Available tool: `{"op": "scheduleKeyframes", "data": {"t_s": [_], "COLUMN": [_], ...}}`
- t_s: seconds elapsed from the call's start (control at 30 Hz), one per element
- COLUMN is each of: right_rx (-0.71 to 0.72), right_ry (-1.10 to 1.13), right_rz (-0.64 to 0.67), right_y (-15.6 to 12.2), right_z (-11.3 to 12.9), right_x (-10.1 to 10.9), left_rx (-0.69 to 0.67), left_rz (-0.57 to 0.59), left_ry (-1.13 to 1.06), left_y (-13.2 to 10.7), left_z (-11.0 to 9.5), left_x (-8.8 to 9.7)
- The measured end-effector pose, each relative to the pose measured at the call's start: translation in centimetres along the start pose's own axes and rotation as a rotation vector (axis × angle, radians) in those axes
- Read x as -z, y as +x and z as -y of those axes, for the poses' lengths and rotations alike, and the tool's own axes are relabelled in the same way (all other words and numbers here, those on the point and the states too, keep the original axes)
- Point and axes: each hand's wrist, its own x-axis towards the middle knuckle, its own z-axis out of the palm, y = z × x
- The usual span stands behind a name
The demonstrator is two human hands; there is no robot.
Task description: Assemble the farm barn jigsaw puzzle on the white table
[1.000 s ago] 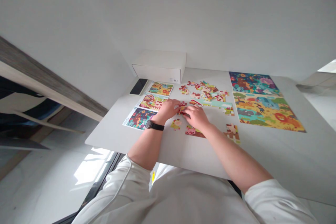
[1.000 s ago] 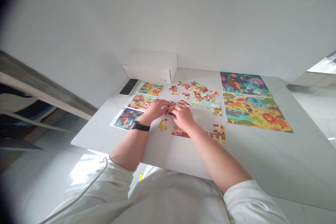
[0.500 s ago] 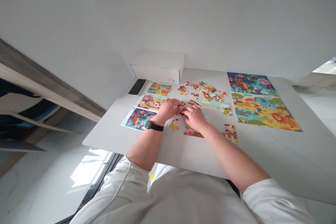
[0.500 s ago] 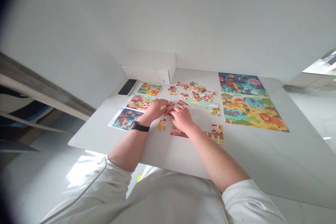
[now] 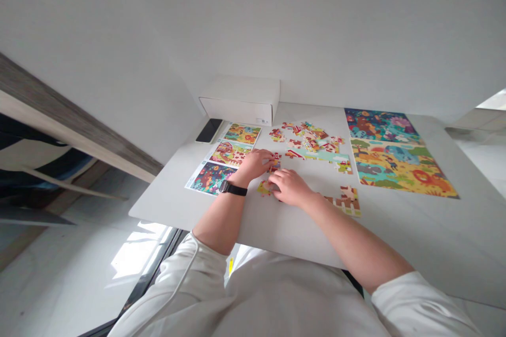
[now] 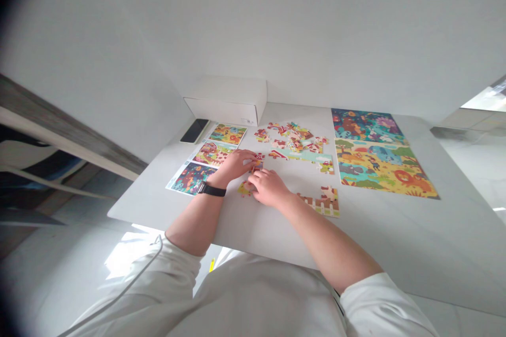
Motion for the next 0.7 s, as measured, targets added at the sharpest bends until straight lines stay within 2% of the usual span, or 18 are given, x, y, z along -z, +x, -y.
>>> {"op": "scheduleKeyframes", "data": {"t_s": [0.27, 0.43, 0.7], "right_rx": [-0.052, -0.092, -0.031], "right_ry": [-0.008, -0.003, 0.024], "right_rz": [-0.014, -0.007, -0.01], "right_y": [-0.1, -0.2, -0.4], "right_z": [1.1, 0.8, 0.2], "right_x": [0.0, 0.4, -0.2], "left_rx": [0.021, 0.008, -0.002], "left_rz": [-0.007, -0.015, -0.018], "left_ry": [-0.007, -0.02, -0.009], "left_y": [0.0, 0.0, 0.0], "left_z": [-0.2, -0.1, 0.1], "left_x": [0.0, -0.1, -0.3]}}
